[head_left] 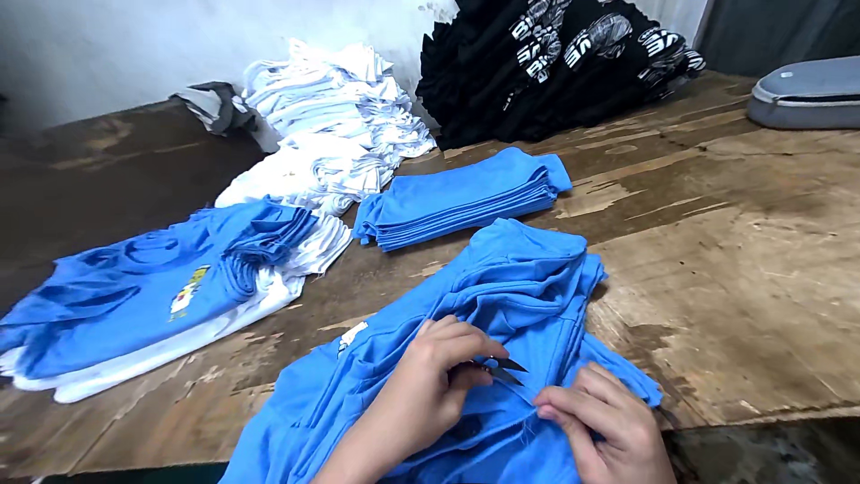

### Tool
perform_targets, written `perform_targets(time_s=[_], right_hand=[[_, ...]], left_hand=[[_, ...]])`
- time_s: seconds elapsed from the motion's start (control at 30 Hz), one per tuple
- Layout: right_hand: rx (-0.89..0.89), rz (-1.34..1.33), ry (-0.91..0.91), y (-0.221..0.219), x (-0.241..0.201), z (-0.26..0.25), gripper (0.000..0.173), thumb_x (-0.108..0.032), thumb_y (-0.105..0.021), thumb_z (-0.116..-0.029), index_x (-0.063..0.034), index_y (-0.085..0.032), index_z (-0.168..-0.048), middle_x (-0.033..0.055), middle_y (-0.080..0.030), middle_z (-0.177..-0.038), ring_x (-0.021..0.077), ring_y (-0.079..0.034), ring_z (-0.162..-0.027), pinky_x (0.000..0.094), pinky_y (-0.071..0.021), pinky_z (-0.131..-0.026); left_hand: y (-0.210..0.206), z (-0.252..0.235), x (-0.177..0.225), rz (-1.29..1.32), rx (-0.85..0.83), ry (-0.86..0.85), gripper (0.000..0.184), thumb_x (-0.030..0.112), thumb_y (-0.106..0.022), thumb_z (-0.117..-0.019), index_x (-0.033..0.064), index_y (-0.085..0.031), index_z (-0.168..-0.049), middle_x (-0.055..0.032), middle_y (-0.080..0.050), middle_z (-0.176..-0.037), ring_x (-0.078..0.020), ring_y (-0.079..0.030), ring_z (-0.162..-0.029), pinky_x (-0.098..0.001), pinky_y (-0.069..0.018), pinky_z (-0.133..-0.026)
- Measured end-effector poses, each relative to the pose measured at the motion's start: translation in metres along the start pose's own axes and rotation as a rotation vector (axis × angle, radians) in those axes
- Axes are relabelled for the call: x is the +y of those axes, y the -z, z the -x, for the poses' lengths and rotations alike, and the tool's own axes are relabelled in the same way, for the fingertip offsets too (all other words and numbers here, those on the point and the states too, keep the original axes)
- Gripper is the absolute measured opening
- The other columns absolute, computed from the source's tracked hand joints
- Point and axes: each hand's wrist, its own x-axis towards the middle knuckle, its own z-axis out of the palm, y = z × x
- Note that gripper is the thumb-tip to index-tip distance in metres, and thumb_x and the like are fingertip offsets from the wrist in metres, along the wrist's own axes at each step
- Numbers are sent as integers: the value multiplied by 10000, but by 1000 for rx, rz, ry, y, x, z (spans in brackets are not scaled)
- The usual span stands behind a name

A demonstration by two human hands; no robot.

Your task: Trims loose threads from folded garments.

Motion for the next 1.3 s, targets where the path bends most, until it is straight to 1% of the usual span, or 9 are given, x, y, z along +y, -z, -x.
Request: perform_targets(time_s=[0.33, 0.43, 0.5, 0.63, 0.73, 0.83, 0.97, 1.1, 1.3], right_hand=[[-62, -104, 130, 9, 3, 4, 181, -343, -665, -1002, -199, -745, -928, -21, -536, -719, 80, -535, -737, 225, -441, -702], [-128, -74, 111, 17, -1, 6, 460, -529, -621, -978, -172, -626, -689, 16, -561, -769, 143, -549, -837, 303, -453, -773], [-50, 82, -19, 15, -16, 5, 513, -659, -642, -903, -173, -642, -740, 25, -598, -844, 144, -577, -878, 332, -472, -820], [-20, 498, -253, -12, -58, -16, 785, -860, -633, -738, -108, -700, -955, 67, -672, -871, 240, -627, -818, 514, -446, -798], [-19, 592, -257, -36, -49, -19, 311, -457, -736, -762, -186, -711, -912, -49, -670, -796, 171, -623, -780, 496, -412, -829], [-80, 225, -231, -27, -37, -16, 345, -193, -794, -799, -185, -736, -1139, -116, -724, -842, 87, -673, -824, 553, -419, -997], [73, 248, -126, -20, -25, -7, 92, -366, -740, -899, -319, -808, -857, -103, -557, -671, 110, -565, -837, 514, -314, -991], [161, 228, -206, -8, -27, -7, 186, -435, -684, -957, -289, -742, -856, -98, -600, -764, 87, -572, -941, 467, -313, -999], [149, -66, -176, -4, -29, -5, 108, -389, -747, -933, -287, -754, -899, -103, -640, -822, 62, -589, -988, 373, -373, -1026]], left_hand=[[-15, -6, 19, -50, 8, -93, 173, 204, -612, -1005, 218, -780, -1046, 93, -750, -1031, -87, -662, -967, -337, -515, -874], [-10, -8, 18, -16, -12, 4, 174, 203, -650, -975, 186, -730, -1129, 64, -718, -1051, -87, -657, -994, -354, -538, -900], [-8, -11, 13, 24, -88, 103, 367, 209, -754, -893, 183, -677, -1251, 30, -653, -1039, -70, -623, -925, -276, -556, -837], [-11, -20, -1, 189, -170, 115, 198, 20, -700, -847, 160, -791, -953, 34, -706, -998, -38, -660, -916, -221, -573, -808], [-5, -23, -10, 328, -226, 72, 173, 11, -622, -937, 107, -756, -990, 19, -739, -1047, -46, -689, -922, -241, -594, -819], [-5, -20, -8, 342, -157, 154, 117, 54, -613, -973, 90, -712, -1023, 39, -701, -901, -10, -636, -774, -187, -543, -705], [-11, -15, -2, 341, -15, 286, 243, 75, -755, -876, 111, -704, -1110, 39, -736, -965, -53, -697, -815, -225, -598, -724], [-6, -3, -1, 104, 111, 169, 297, 378, -820, -837, 210, -767, -1076, 91, -713, -1044, -14, -680, -916, -202, -601, -774], [-16, 8, 10, 31, 104, 52, 178, 360, -796, -873, 200, -788, -953, 91, -747, -946, -34, -684, -926, -260, -571, -862]])
